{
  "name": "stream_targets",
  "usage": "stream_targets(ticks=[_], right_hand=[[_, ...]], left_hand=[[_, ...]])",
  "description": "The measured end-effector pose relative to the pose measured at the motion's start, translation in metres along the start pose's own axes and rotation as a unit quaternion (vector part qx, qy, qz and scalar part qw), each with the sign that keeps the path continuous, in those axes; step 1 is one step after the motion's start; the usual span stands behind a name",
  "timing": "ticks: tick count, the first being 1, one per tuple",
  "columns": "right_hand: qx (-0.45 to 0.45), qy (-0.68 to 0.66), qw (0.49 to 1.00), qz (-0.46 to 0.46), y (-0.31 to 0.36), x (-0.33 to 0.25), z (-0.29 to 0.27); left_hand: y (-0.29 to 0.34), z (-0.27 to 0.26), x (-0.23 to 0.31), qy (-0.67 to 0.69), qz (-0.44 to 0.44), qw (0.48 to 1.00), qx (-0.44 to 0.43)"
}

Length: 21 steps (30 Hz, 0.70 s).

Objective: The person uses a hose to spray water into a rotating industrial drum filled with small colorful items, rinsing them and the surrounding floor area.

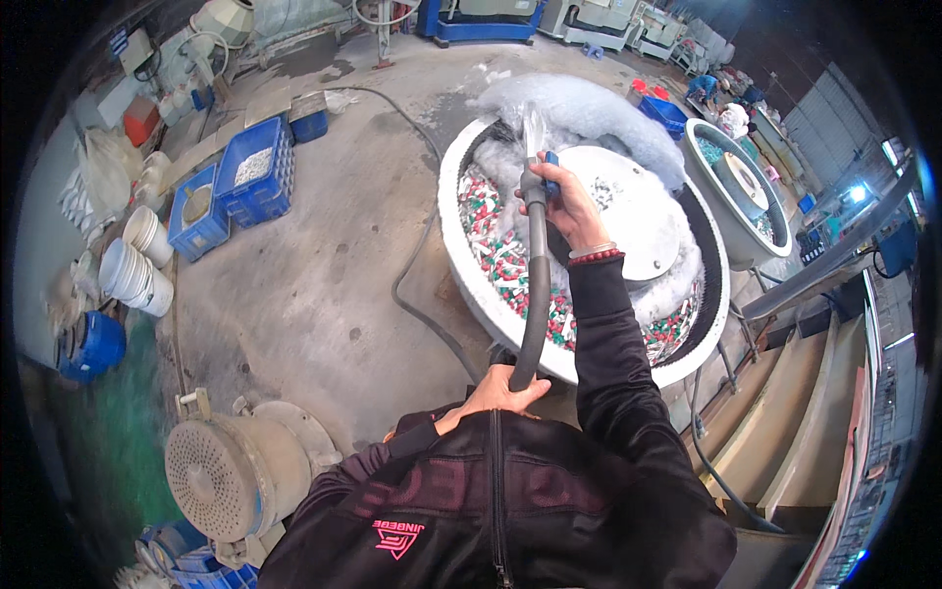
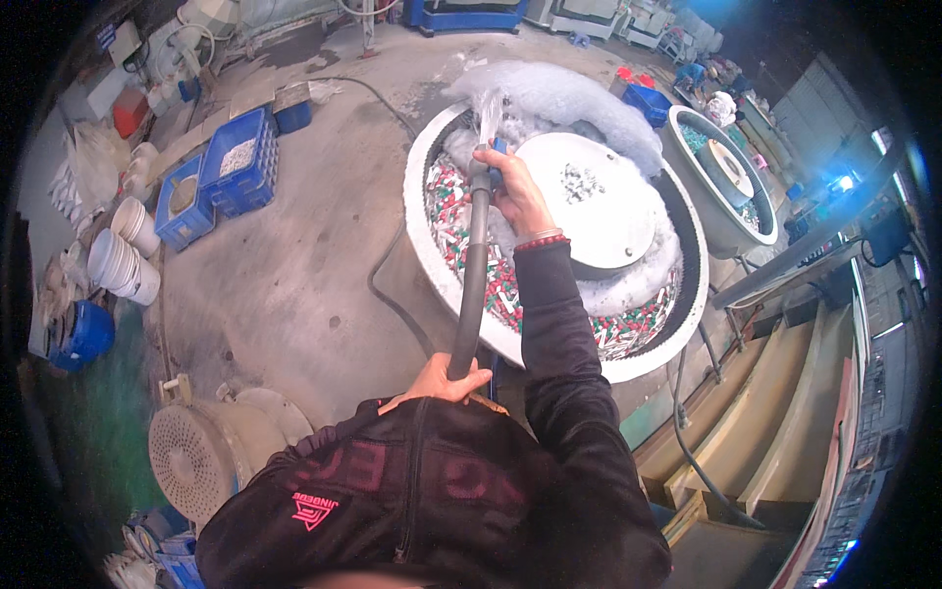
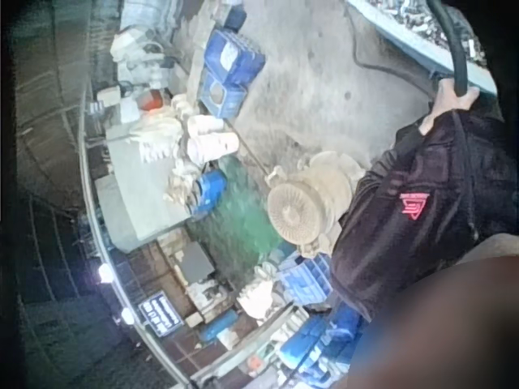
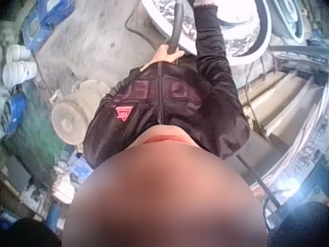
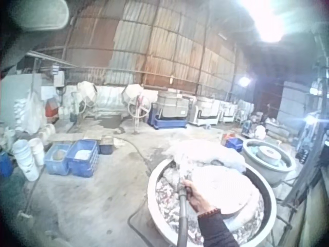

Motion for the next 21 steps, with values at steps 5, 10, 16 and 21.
stream_targets(ticks=[5, 10, 16, 21], right_hand=[[0.06, 0.038, 0.992, 0.105, -0.015, 0.042, -0.085], [0.019, 0.044, 0.997, 0.053, -0.002, 0.009, -0.082], [0.034, 0.002, 0.997, 0.064, 0.01, 0.009, -0.113], [-0.015, -0.051, 0.997, -0.049, 0.046, -0.024, -0.116]], left_hand=[[-0.025, 0.023, -0.014, -0.034, -0.047, 0.998, -0.001], [-0.031, 0.027, -0.023, -0.098, -0.05, 0.994, 0.014], [-0.04, 0.044, -0.029, -0.095, -0.07, 0.993, -0.023], [-0.044, 0.05, -0.048, -0.144, -0.08, 0.983, -0.081]])
Point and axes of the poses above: each hand's wrist, its own y-axis away from the middle knuckle, its own z-axis out of the palm, x = y × z, the point moved 7 cm from there along -y, towards the middle knuckle, and after that the axes turned 2 degrees about x, right-handed, at the moved point
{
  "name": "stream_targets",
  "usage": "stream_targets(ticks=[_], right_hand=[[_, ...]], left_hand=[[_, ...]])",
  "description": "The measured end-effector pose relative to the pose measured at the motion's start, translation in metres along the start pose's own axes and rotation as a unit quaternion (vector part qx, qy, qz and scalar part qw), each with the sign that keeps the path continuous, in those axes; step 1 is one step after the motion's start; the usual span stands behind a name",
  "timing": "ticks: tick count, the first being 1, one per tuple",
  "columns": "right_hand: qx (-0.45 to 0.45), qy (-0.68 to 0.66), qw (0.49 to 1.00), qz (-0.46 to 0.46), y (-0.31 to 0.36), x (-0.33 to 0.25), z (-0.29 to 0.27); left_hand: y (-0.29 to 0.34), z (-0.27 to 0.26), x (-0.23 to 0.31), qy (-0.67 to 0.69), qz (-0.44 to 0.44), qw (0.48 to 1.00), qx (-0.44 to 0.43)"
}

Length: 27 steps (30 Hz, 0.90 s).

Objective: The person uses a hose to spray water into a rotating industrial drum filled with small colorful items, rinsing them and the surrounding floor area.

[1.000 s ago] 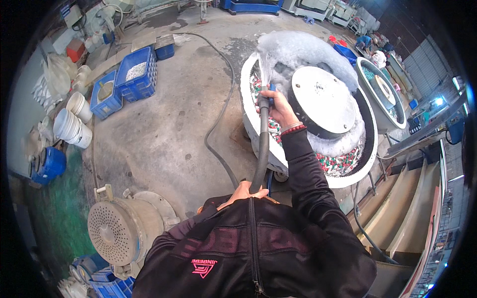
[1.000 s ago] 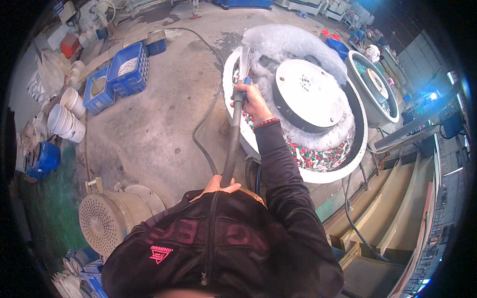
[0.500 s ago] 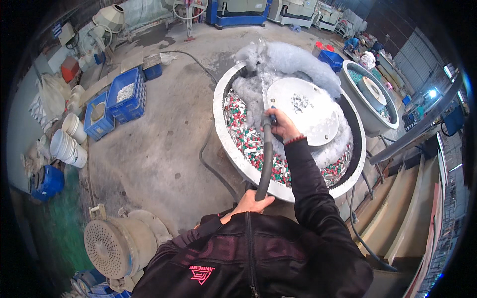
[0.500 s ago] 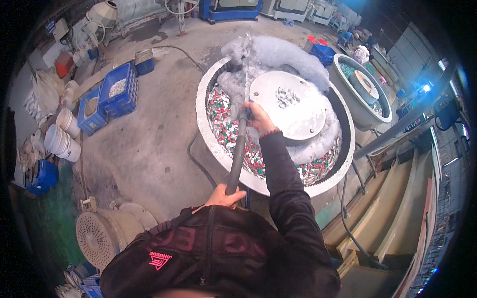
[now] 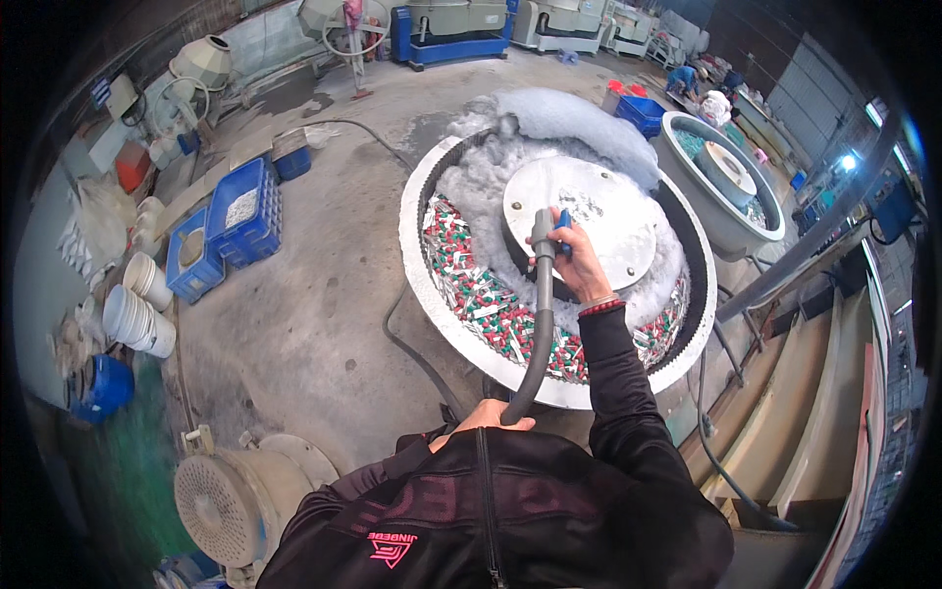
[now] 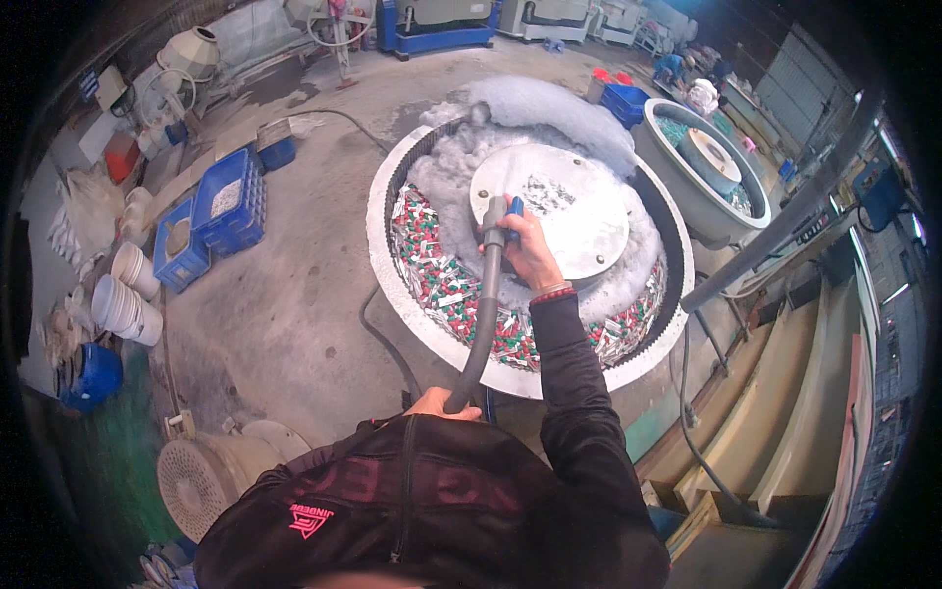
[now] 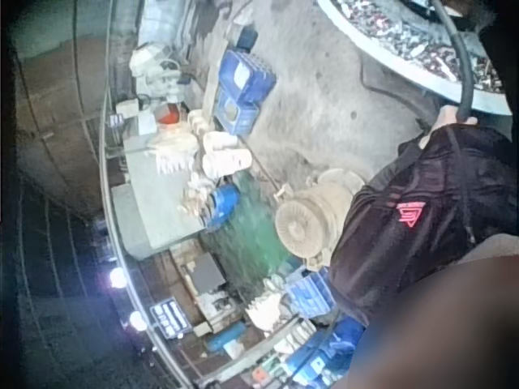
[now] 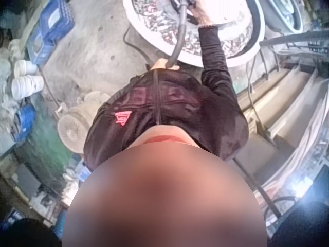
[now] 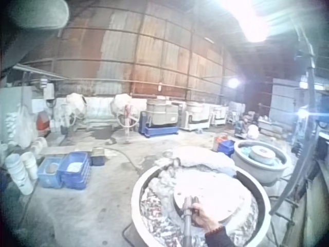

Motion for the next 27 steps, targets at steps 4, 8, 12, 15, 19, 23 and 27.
stream_targets(ticks=[4, 8, 12, 15, 19, 23, 27], right_hand=[[-0.056, -0.02, 0.997, -0.045, 0.009, -0.014, -0.005], [-0.027, -0.061, 0.998, -0.013, 0.009, 0.008, -0.036], [0.022, -0.044, 0.999, -0.017, 0.011, 0.003, -0.045], [0.07, -0.024, 0.996, -0.048, 0.021, -0.017, -0.053], [0.16, -0.054, 0.985, -0.039, 0.045, -0.021, -0.096], [0.193, -0.05, 0.978, -0.051, 0.062, -0.018, -0.125], [0.164, -0.017, 0.981, -0.101, 0.074, -0.055, -0.086]], left_hand=[[-0.004, 0.01, -0.002, -0.058, 0.005, 0.998, 0.007], [-0.011, 0.016, -0.005, -0.048, 0.001, 0.999, 0.0], [-0.01, 0.017, 0.001, -0.025, 0.005, 1.0, -0.009], [-0.012, 0.019, 0.005, 0.0, 0.008, 1.0, -0.029], [-0.009, 0.026, 0.029, 0.0, -0.001, 1.0, -0.021], [-0.014, 0.033, 0.025, -0.004, -0.01, 0.999, -0.039], [-0.024, 0.045, 0.009, -0.033, 0.013, 0.996, -0.079]])
Point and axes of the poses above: each hand's wrist, its own y-axis away from the middle knuckle, its own z-axis out of the palm, x = y × z, the point moved 7 cm from there along -y, towards the middle knuckle, and after that the axes turned 2 degrees about x, right-handed, at the moved point
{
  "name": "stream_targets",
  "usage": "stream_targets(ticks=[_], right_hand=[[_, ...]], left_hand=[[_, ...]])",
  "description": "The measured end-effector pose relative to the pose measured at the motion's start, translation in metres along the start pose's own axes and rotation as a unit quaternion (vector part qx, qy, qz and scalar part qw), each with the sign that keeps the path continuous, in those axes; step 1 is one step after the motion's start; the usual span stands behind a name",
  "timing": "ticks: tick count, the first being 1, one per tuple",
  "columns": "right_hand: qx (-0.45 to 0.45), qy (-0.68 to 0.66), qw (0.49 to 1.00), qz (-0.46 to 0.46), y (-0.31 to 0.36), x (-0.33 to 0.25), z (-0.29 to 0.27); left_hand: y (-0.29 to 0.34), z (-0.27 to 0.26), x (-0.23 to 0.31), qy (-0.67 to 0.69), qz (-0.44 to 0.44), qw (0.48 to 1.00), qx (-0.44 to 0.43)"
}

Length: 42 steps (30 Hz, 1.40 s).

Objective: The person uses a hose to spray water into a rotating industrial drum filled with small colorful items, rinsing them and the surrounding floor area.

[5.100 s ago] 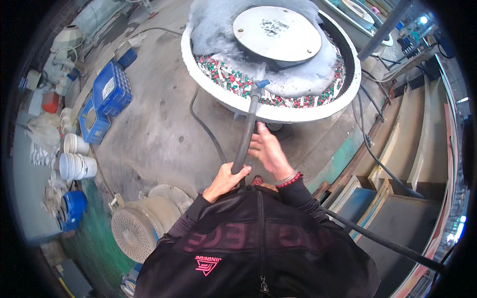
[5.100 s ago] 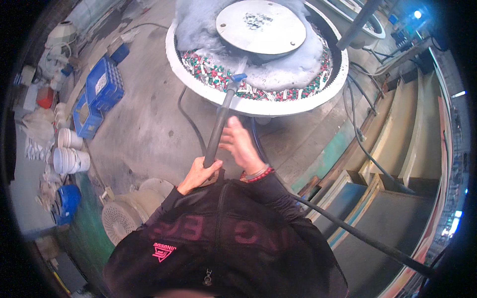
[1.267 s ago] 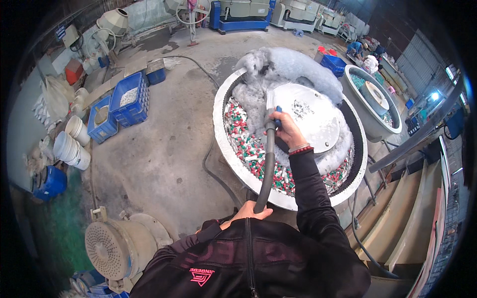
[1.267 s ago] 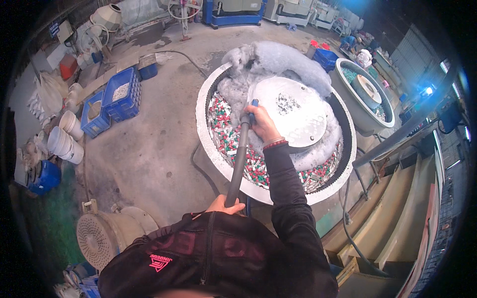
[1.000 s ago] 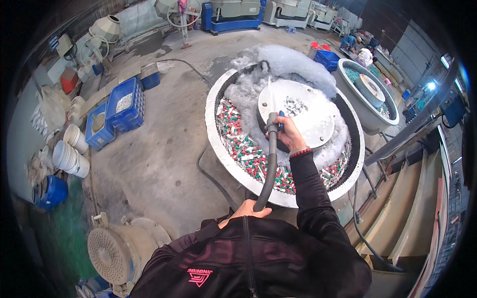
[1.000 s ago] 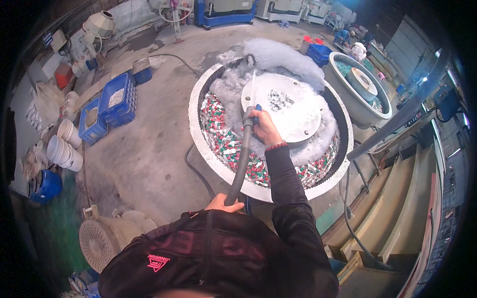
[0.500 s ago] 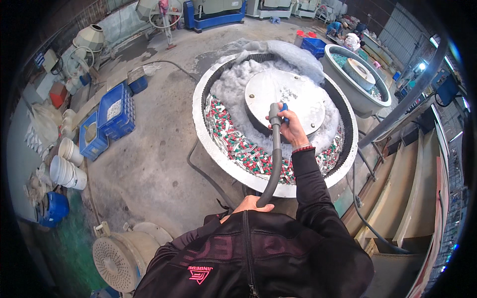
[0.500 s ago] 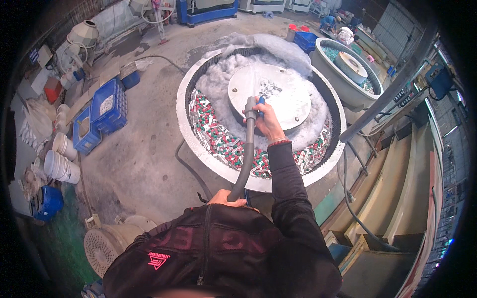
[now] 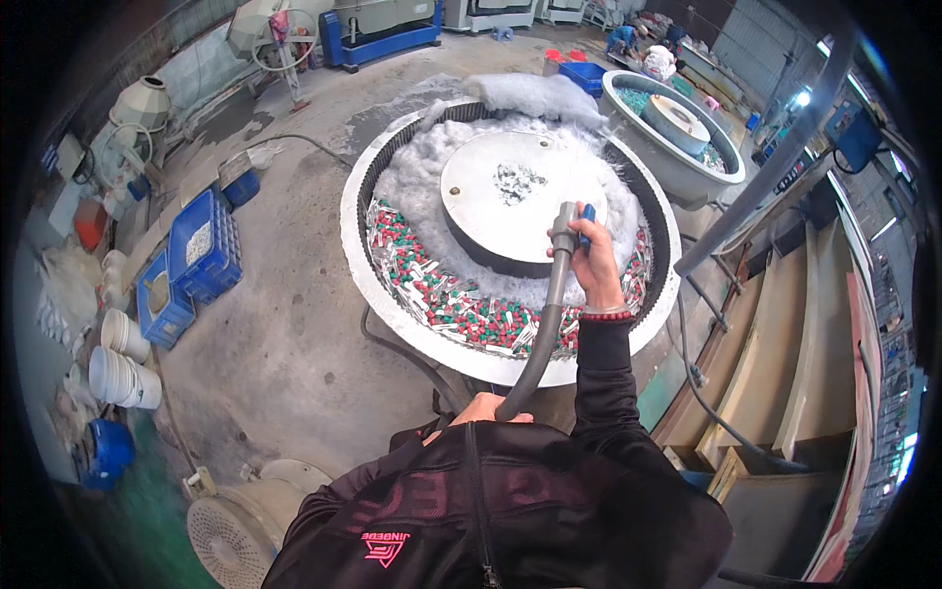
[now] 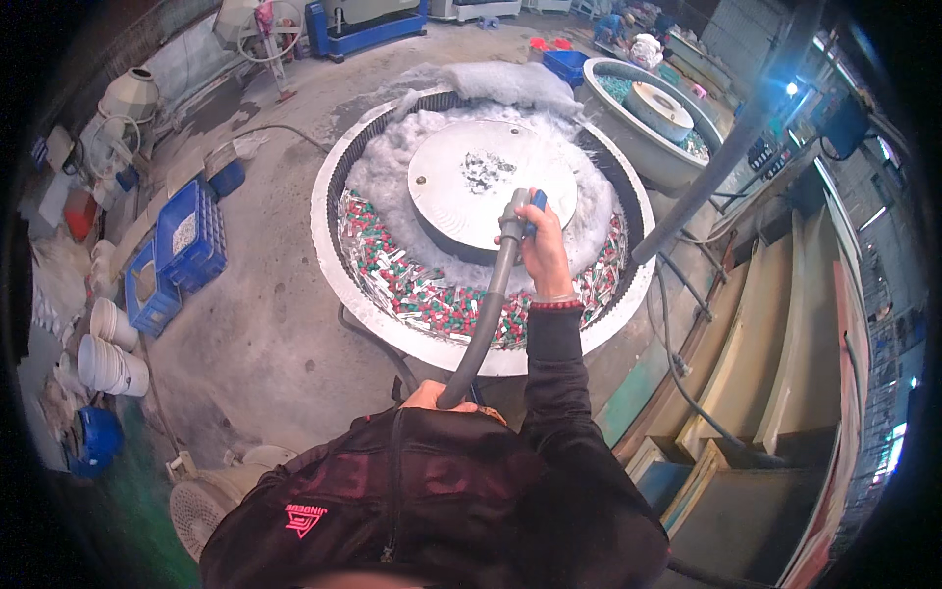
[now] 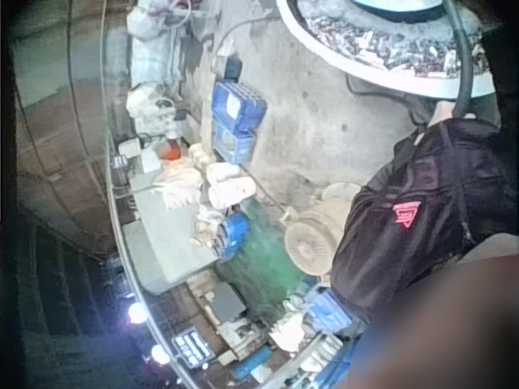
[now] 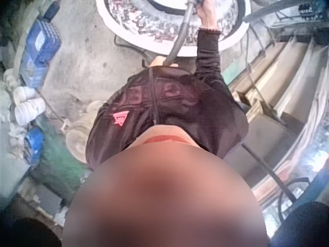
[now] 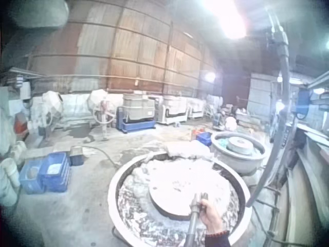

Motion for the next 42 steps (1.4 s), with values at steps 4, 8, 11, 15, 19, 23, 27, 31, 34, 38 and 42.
stream_targets(ticks=[4, 8, 11, 15, 19, 23, 27, 31, 34, 38, 42], right_hand=[[0.027, -0.018, 0.997, 0.065, -0.022, 0.04, -0.042], [0.031, -0.005, 0.997, 0.075, -0.033, 0.044, -0.017], [-0.021, 0.022, 0.998, 0.05, -0.034, 0.032, 0.025], [-0.038, 0.023, 0.994, 0.098, -0.053, 0.063, 0.03], [-0.019, 0.007, 0.996, 0.083, -0.032, 0.062, 0.033], [0.009, 0.016, 0.999, 0.03, -0.022, 0.043, 0.001], [0.124, -0.034, 0.989, 0.074, 0.005, 0.084, -0.079], [0.222, -0.082, 0.969, 0.072, 0.063, 0.108, -0.118], [0.273, -0.1, 0.953, 0.091, 0.09, 0.127, -0.133], [0.265, -0.139, 0.946, 0.12, 0.105, 0.167, -0.13], [0.228, -0.14, 0.949, 0.166, 0.074, 0.205, -0.067]], left_hand=[[0.0, 0.007, 0.031, 0.106, 0.015, 0.994, 0.022], [-0.013, 0.003, -0.013, 0.028, 0.008, 0.999, 0.037], [-0.008, 0.005, 0.001, 0.072, 0.01, 0.997, 0.026], [-0.001, -0.003, 0.019, 0.073, 0.007, 0.992, 0.1], [0.006, -0.007, 0.0, 0.043, 0.04, 0.996, 0.067], [0.008, -0.013, -0.007, 0.004, -0.022, 0.999, 0.046], [0.018, -0.024, 0.001, -0.052, -0.04, 0.997, 0.047], [0.029, -0.032, -0.01, -0.118, -0.023, 0.992, 0.047], [0.043, -0.035, -0.007, -0.117, -0.016, 0.993, 0.029], [0.059, -0.042, -0.008, -0.13, -0.022, 0.991, 0.033], [0.079, -0.065, -0.033, -0.057, 0.027, 0.992, 0.111]])
Point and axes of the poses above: each hand's wrist, its own y-axis away from the middle knuckle, its own z-axis out of the palm, x = y × z, the point moved 7 cm from there along -y, towards the middle knuckle, and after that the axes turned 2 degrees about x, right-handed, at the moved point
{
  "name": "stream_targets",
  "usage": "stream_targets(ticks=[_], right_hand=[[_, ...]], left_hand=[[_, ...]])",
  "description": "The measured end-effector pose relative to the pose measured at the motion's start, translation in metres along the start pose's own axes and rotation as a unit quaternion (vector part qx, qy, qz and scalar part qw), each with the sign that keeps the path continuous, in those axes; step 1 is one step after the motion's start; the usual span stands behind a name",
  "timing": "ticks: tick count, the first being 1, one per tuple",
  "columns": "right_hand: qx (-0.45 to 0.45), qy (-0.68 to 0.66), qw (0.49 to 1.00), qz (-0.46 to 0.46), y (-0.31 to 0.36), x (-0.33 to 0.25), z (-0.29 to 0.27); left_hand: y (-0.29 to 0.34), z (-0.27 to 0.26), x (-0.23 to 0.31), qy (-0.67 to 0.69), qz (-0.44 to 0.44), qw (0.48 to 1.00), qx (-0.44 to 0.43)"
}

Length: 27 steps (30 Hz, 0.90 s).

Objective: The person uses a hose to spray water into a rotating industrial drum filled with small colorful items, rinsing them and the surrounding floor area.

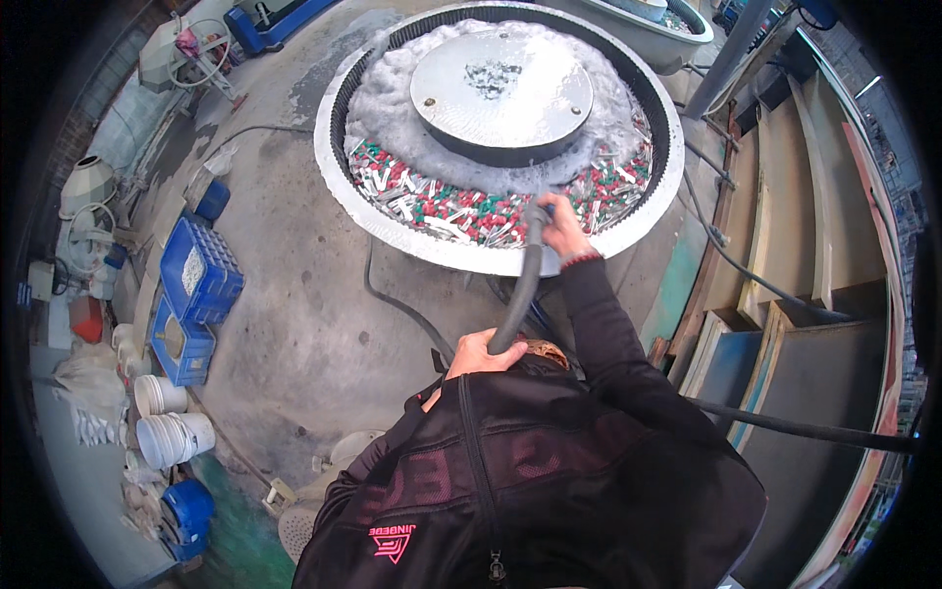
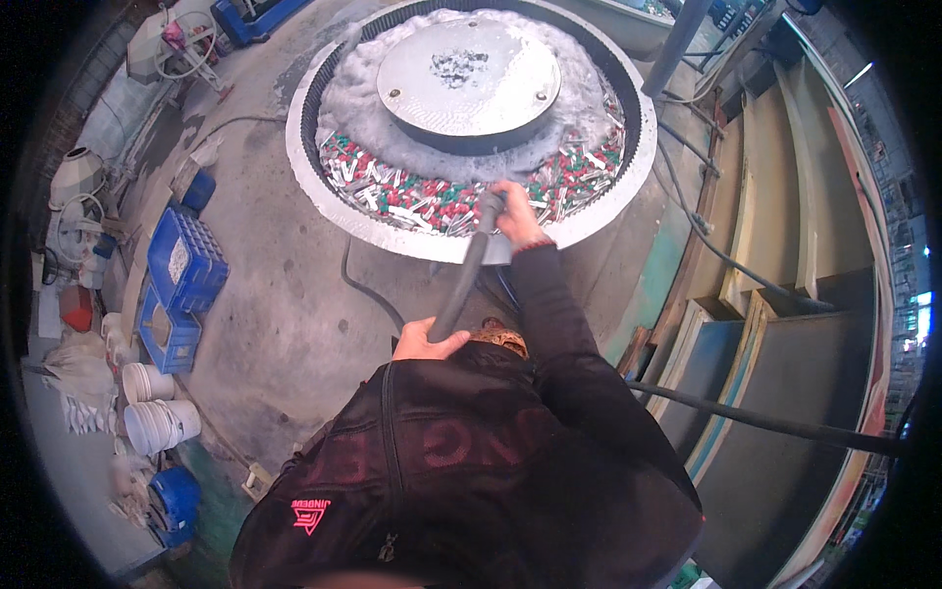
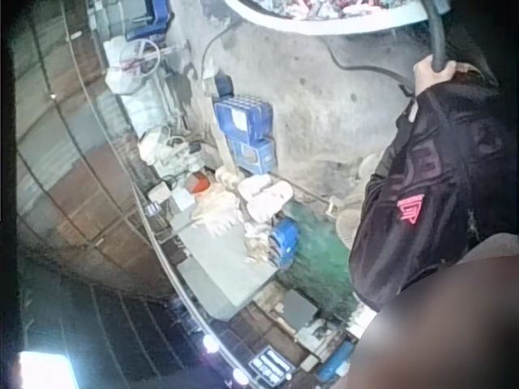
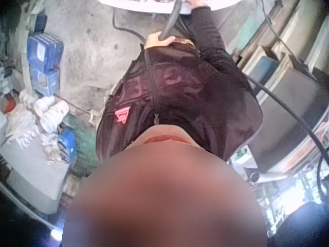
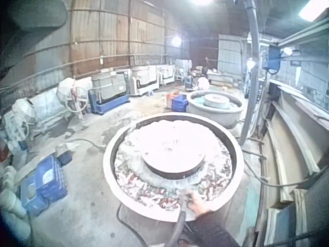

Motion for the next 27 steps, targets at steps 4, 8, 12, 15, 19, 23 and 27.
stream_targets(ticks=[4, 8, 12, 15, 19, 23, 27], right_hand=[[-0.07, 0.092, 0.993, 0.017, 0.015, 0.031, 0.101], [-0.148, 0.185, 0.97, -0.05, 0.049, 0.05, 0.179], [-0.135, 0.171, 0.969, -0.117, 0.073, 0.04, 0.181], [-0.112, 0.148, 0.97, -0.157, 0.083, 0.021, 0.152], [-0.085, 0.129, 0.962, -0.226, 0.112, -0.009, 0.126], [-0.036, 0.106, 0.964, -0.241, 0.119, -0.022, 0.097], [-0.02, 0.091, 0.982, -0.166, 0.082, 0.002, 0.07]], left_hand=[[0.029, -0.028, -0.014, 0.042, -0.088, 0.995, 0.018], [0.063, -0.044, -0.04, 0.15, -0.07, 0.986, 0.025], [0.08, -0.057, -0.062, 0.092, -0.083, 0.992, 0.036], [0.086, -0.063, -0.058, 0.083, -0.051, 0.993, 0.059], [0.087, -0.067, -0.028, 0.017, 0.001, 1.0, -0.001], [0.074, -0.059, -0.023, -0.009, 0.024, 0.999, -0.026], [0.067, -0.051, -0.024, -0.03, -0.008, 0.999, -0.019]])
Point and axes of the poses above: each hand's wrist, its own y-axis away from the middle knuckle, its own z-axis out of the palm, x = y × z, the point moved 7 cm from there along -y, towards the middle knuckle, and after that the axes turned 2 degrees about x, right-handed, at the moved point
